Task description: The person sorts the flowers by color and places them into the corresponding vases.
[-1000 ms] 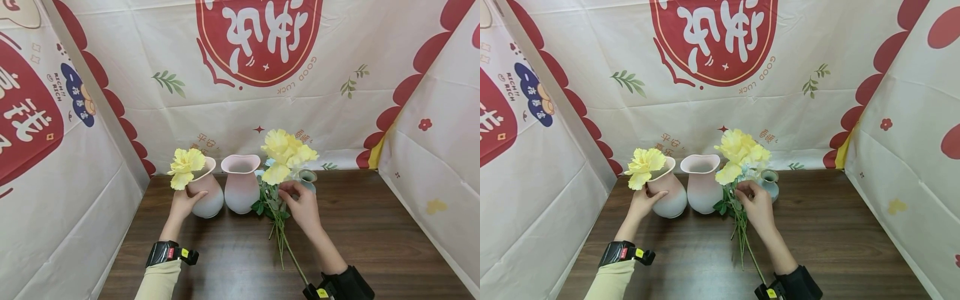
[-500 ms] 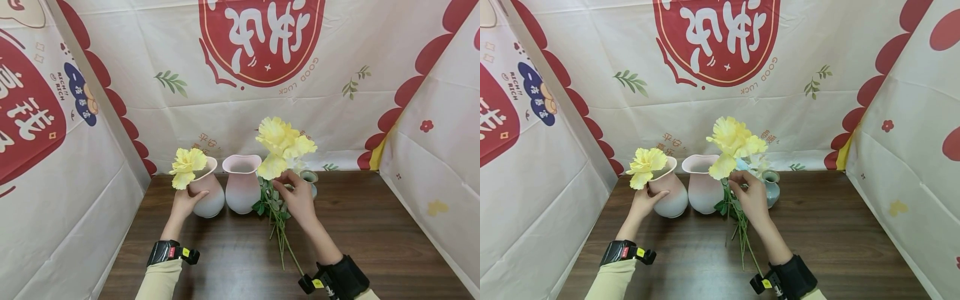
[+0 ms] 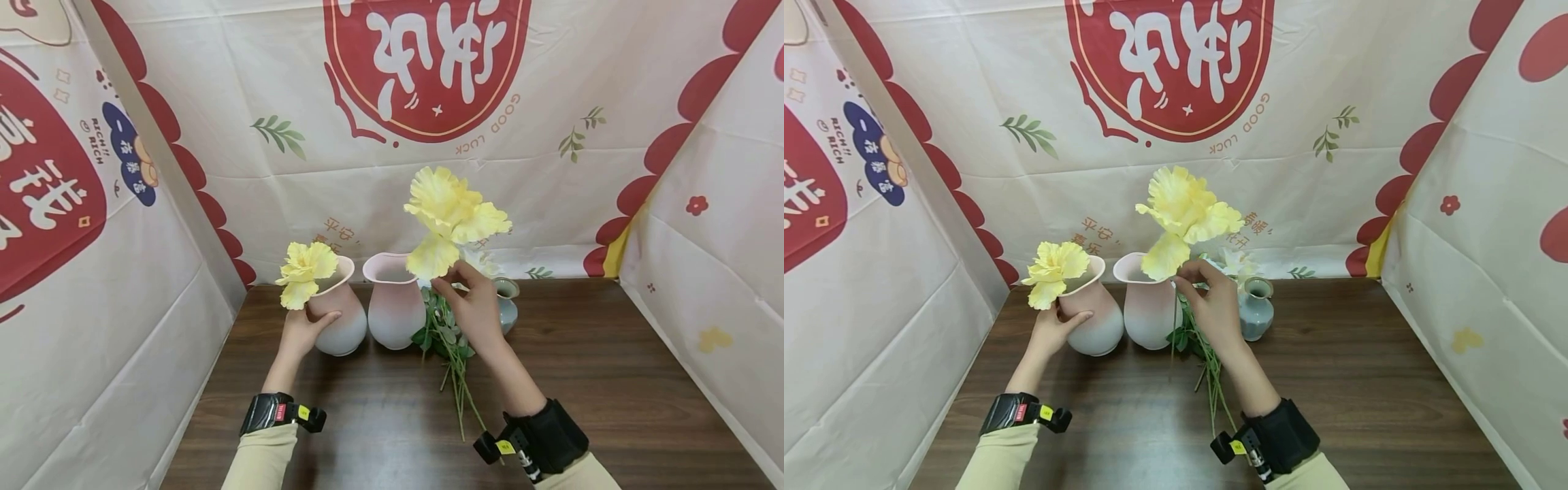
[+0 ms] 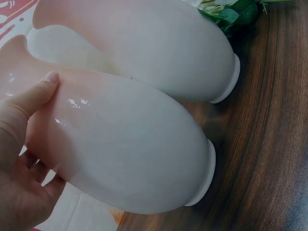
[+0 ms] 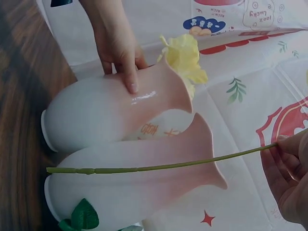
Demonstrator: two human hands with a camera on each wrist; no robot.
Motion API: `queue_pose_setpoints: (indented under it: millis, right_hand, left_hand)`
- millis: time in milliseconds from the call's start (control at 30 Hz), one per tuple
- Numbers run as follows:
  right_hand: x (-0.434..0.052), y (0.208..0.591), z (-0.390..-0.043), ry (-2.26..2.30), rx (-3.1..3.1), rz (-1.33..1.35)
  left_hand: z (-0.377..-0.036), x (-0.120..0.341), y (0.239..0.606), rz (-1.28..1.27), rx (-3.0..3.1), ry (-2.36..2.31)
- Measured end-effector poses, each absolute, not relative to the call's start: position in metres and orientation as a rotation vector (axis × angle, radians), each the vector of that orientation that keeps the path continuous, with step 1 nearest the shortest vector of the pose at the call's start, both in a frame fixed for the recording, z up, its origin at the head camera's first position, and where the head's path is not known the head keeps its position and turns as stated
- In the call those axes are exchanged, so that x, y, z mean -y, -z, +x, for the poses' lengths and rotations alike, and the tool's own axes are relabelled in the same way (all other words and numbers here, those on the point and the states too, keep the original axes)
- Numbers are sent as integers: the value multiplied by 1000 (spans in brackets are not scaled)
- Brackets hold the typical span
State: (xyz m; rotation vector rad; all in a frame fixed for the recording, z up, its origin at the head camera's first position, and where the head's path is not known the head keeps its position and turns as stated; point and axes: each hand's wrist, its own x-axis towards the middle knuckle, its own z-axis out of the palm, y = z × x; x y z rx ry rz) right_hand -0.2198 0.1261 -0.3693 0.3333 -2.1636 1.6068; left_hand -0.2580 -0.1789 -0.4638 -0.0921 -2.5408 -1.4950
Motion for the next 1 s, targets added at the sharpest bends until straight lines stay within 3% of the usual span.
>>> queue_pose_setpoints:
  millis: [1000]
  right_hand:
    - [-98,329,-224,-1570,1989,441]
  left_hand:
    - [-255,179,463,-75,2554,1482]
